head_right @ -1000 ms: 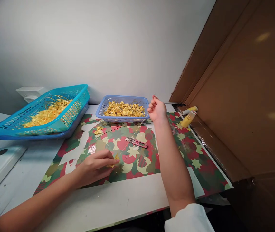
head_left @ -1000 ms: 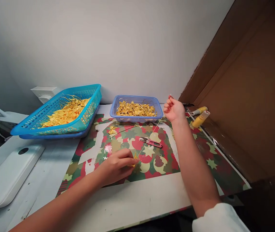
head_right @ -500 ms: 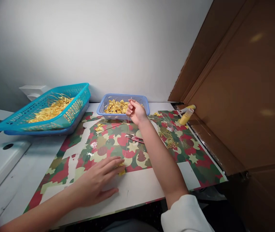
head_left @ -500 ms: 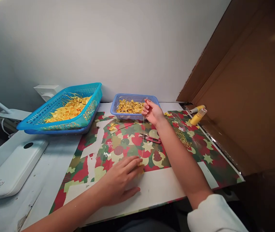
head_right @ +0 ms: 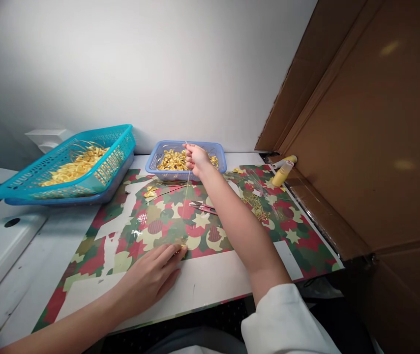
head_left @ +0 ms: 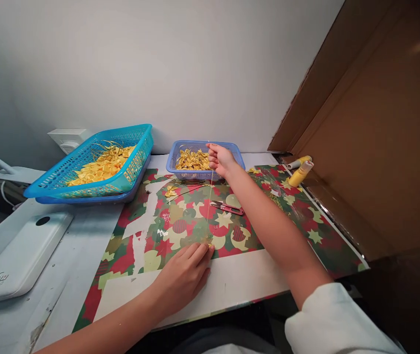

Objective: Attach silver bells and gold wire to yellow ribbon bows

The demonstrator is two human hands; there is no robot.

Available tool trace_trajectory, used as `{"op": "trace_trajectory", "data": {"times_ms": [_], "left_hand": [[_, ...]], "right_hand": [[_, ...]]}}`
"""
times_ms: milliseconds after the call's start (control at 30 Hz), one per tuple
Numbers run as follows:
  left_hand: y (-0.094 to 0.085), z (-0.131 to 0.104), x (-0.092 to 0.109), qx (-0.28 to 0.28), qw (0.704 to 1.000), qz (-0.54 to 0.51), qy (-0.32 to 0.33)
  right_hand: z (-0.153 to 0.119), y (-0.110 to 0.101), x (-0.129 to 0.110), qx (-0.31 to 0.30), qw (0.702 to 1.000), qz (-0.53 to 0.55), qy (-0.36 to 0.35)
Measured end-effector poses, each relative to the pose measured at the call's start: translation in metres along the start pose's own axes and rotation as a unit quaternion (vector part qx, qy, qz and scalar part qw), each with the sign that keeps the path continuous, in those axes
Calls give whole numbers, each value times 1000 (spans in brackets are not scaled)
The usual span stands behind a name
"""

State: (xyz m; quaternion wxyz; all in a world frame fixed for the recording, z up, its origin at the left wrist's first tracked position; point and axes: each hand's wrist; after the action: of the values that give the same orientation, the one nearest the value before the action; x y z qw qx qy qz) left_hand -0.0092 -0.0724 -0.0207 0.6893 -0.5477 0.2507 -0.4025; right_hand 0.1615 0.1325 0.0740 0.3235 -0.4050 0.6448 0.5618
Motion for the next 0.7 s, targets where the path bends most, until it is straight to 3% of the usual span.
{"op": "trace_trajectory", "data": {"times_ms": [267,467,600,700], "left_hand": [[4,-2,5,22,999,-16,-16],[-1,9,-3,6,998,-44,-51],[-17,20,-22,-30,991,-113,-68],[-29,25,-47,-3,976,-202,-82]], "right_hand": [[26,12,16,30,998,-59,20],[25,22,22,25,991,-130,14],[27,25,22,40,980,-195,-1],[36,20,23,63,966,-251,-11]]}}
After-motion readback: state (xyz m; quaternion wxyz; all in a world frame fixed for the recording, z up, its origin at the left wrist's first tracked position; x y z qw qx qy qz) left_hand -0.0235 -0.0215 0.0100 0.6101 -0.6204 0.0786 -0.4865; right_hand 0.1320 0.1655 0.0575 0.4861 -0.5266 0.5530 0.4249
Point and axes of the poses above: each hand's wrist, its own z-axis towards the middle knuckle, its own y-axis out of the palm, x = y × z, and after that the axes turned 2 degrees about -y, right-handed
